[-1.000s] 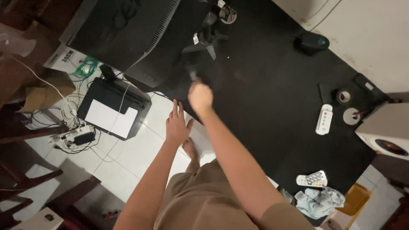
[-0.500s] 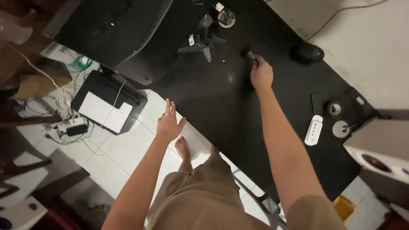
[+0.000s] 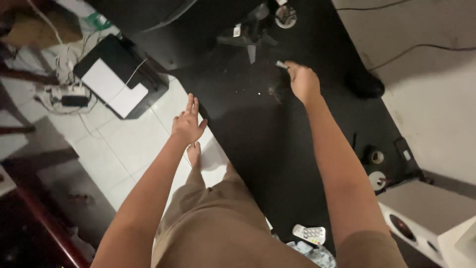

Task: The recorder organizes items on a desk, applies glue to a component, clears debris into a bag, and adjusts cables.

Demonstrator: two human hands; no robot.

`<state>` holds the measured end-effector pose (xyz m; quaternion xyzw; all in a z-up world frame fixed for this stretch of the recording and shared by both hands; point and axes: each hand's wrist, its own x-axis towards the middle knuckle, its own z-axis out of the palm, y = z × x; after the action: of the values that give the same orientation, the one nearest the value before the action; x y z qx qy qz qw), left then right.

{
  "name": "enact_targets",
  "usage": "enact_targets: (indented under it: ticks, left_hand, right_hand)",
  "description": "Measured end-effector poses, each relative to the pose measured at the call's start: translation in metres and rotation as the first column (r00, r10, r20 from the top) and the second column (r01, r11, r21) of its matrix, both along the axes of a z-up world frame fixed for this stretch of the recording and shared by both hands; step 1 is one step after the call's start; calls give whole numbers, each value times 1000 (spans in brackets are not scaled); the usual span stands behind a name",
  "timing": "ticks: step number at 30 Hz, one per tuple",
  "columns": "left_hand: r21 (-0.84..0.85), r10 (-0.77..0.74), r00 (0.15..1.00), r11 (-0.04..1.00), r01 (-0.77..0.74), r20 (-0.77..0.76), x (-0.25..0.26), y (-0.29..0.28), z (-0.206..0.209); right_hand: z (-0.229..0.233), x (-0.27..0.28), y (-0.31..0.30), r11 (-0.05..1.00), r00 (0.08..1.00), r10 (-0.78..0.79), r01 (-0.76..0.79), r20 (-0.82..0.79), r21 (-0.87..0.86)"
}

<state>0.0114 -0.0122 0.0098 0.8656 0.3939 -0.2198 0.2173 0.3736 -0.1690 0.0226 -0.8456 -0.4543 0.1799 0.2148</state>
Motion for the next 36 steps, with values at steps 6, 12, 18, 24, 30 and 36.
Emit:
enact_targets:
  ticks: [6,12,18,24,30,36]
  left_hand:
    - [1,60,998,998,-60,-19,7,-6,-3]
    - [-5,57,993,998,-58,-101,12,-8,4]
    - [23,50,994,999,-48,-102,10,-7,-11]
    - [3,55,994,998,-55,-97,12,-9,-11]
    - [-13,44,994,999,-46,-101,8,-7,-4]
    - [-27,17,995,999,-19,-97,2,-2,-4]
  right_hand:
    - [52,-34,51,965,987,154,-162,-55,-206]
    - [8,-52,122,920,886,384,-392,261,-20]
    - [6,-20,119,756,674,652,-617,348,-220]
    - [39,-20,97,780,753,619,-553,226,-293]
    - [18,-176,65,940,935,341,-339,94,-33]
    - [-58,-220,18,998,998,64,-64,10,-10]
